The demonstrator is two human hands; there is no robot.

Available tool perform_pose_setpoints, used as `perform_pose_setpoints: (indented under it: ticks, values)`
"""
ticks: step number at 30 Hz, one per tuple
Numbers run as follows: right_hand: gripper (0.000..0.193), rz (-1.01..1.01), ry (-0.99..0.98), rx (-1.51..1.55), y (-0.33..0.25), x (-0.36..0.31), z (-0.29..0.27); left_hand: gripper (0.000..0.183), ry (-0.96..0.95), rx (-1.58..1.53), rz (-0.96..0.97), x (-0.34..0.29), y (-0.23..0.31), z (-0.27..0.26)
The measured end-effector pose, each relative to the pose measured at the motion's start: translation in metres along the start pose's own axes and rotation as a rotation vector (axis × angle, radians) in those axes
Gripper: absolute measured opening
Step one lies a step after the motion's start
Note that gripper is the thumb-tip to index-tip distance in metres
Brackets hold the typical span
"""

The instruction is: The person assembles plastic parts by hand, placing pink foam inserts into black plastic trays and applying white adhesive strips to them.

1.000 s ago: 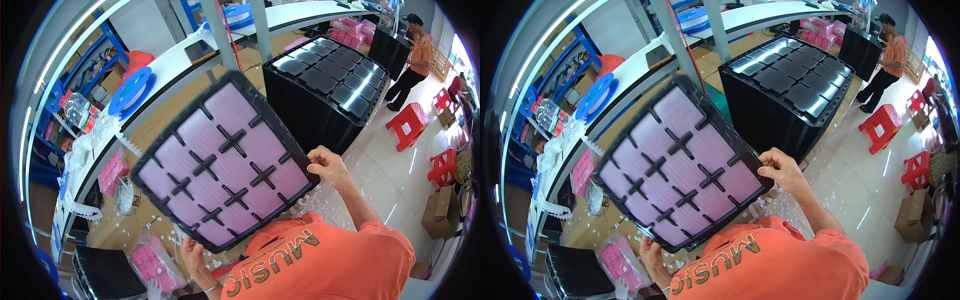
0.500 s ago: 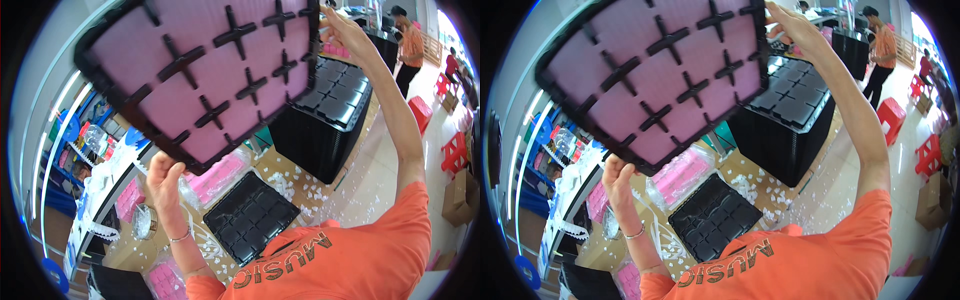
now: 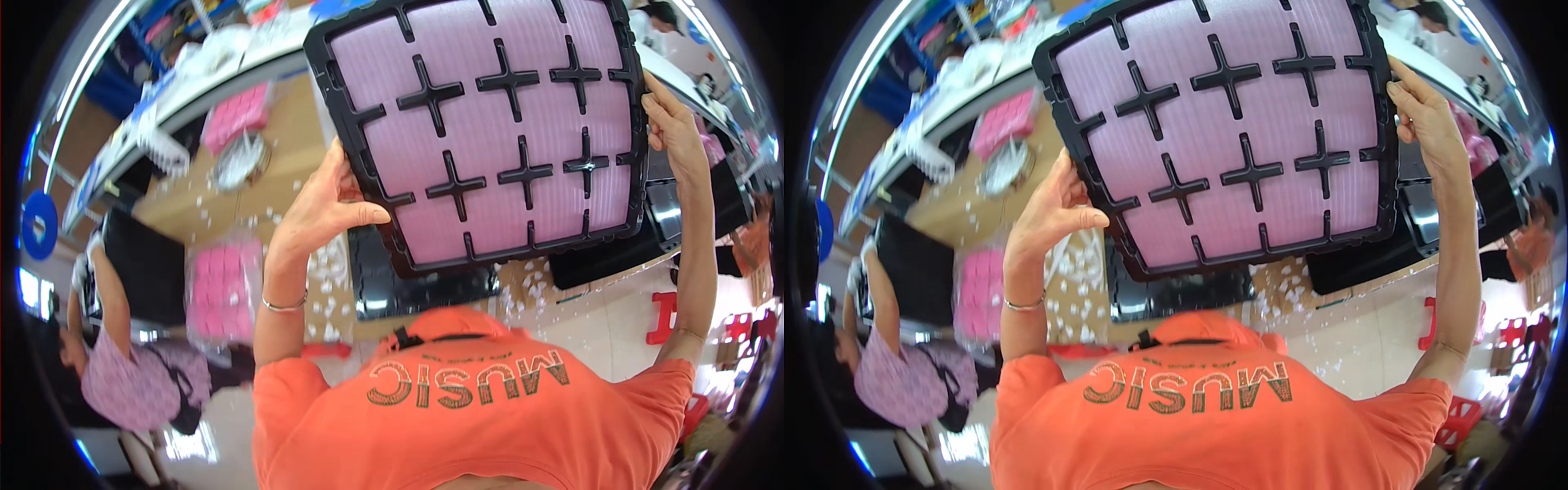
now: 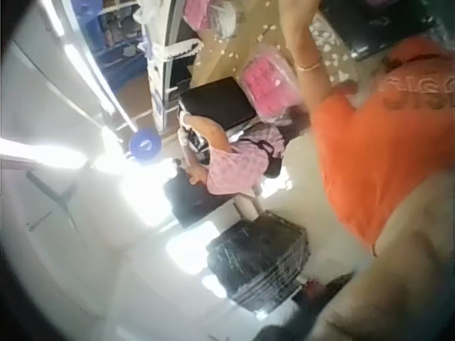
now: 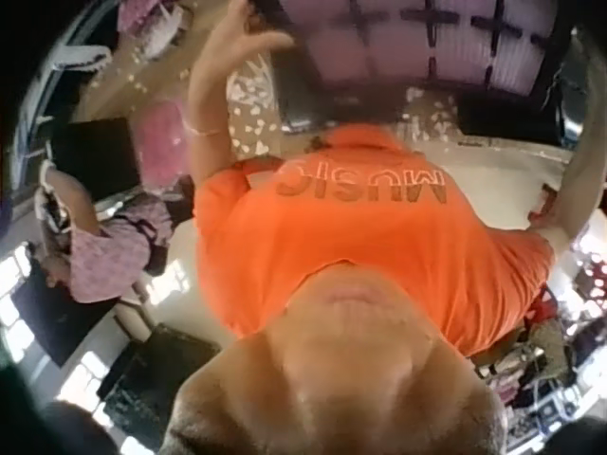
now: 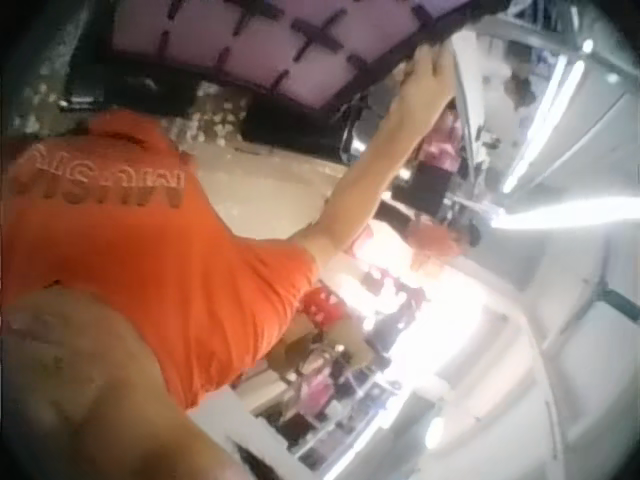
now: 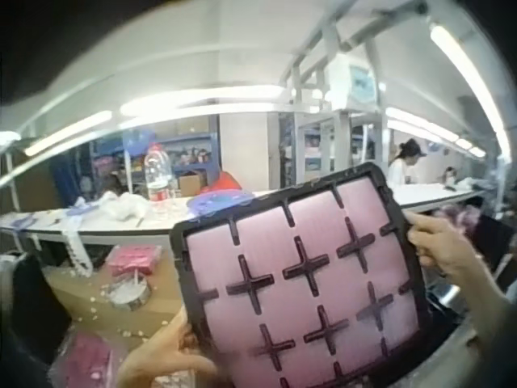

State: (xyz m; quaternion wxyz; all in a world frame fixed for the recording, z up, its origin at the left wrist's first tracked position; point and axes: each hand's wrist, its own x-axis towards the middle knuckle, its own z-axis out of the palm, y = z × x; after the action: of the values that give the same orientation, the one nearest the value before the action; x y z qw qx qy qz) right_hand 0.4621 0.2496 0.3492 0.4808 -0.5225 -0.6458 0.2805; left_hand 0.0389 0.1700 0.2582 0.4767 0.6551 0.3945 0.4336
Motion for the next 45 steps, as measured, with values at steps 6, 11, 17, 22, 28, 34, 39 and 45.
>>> perform_pose_setpoints:
  ticks: [6,11,17,22,28,34,39,45]
  values:
    - [0.05,0.21,-0.257,0.021,0.057,-0.028,0.108,0.088,0.297,-0.17,-0.199,-0.079,-0.098,-0.008]
    - [0.055,0.218,-0.419,-0.055,0.16,-0.047,0.171,0.062,0.645,-0.09,-0.414,-0.107,-0.148,0.014]
    - [0.089,0.52,-0.494,0.105,0.146,-0.104,0.193,0.063,0.822,-0.096,-0.384,-0.147,-0.139,0.033]
    - [0.102,0.376,-0.41,-0.014,0.171,-0.147,0.198,0.084,0.799,0.047,-0.412,-0.152,-0.161,0.053]
    - [0.107,0.266,-0.416,-0.184,0.154,-0.166,0.194,0.093,0.743,0.3,-0.435,-0.146,-0.16,0.054]
    - [0.107,0.11,-0.327,-0.339,0.149,-0.171,0.192,0.096,0.762,0.413,-0.309,-0.149,-0.158,0.055]
    - [0.082,0.302,-0.166,0.282,0.14,-0.155,0.184,0.036,0.951,-0.179,-0.209,-0.143,-0.127,0.036]
    - [0.056,0.209,-0.043,0.27,0.097,-0.131,0.151,0.035,0.982,-0.109,-0.118,-0.122,-0.087,0.017]
